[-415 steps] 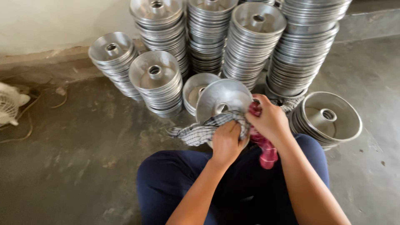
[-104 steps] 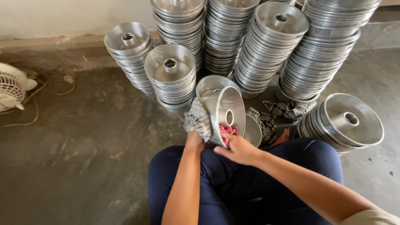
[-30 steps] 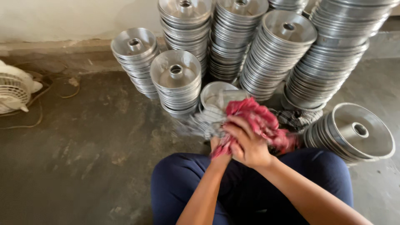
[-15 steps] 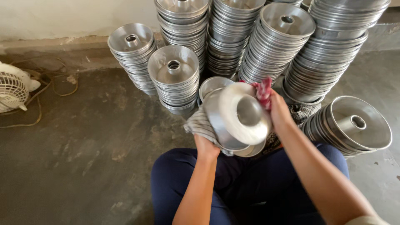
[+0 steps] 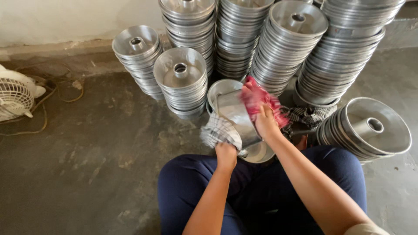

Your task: The person sits on the floor and wipes the interior and exterior surfaces of metal funnel-shaped parts using a red cloth. They handle the parts one at a time, rotating them to clean different areas, and place each cleaned part onto a nearby stack.

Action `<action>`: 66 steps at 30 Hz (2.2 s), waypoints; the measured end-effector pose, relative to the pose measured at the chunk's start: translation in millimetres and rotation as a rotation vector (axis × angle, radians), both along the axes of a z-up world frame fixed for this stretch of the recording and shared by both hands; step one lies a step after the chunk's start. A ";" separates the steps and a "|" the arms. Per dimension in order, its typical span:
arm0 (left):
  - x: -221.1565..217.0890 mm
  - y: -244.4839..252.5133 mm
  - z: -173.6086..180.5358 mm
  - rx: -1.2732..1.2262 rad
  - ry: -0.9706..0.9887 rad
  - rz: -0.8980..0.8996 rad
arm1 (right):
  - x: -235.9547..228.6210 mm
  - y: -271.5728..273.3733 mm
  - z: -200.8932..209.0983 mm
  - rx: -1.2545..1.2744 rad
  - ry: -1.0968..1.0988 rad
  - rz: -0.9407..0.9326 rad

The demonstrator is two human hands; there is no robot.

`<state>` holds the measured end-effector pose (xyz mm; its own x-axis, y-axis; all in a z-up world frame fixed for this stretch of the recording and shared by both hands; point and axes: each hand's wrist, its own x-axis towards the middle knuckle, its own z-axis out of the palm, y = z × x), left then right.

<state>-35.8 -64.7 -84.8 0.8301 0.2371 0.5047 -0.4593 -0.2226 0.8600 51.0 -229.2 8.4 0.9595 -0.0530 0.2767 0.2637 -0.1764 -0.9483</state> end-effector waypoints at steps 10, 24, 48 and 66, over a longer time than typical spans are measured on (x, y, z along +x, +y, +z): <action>2.4 -3.5 0.1 0.514 -0.029 0.024 | -15.9 -19.1 -55.3 0.315 0.325 -0.122; 24.2 55.1 70.8 -0.375 0.276 0.131 | -51.3 -61.7 47.4 0.515 0.521 0.300; 6.6 49.6 121.1 -1.373 0.473 -0.377 | -81.7 -90.5 80.6 0.008 0.515 0.134; 31.4 -92.9 130.5 -0.964 0.530 -0.634 | -139.2 -200.6 111.6 -0.071 0.196 -0.426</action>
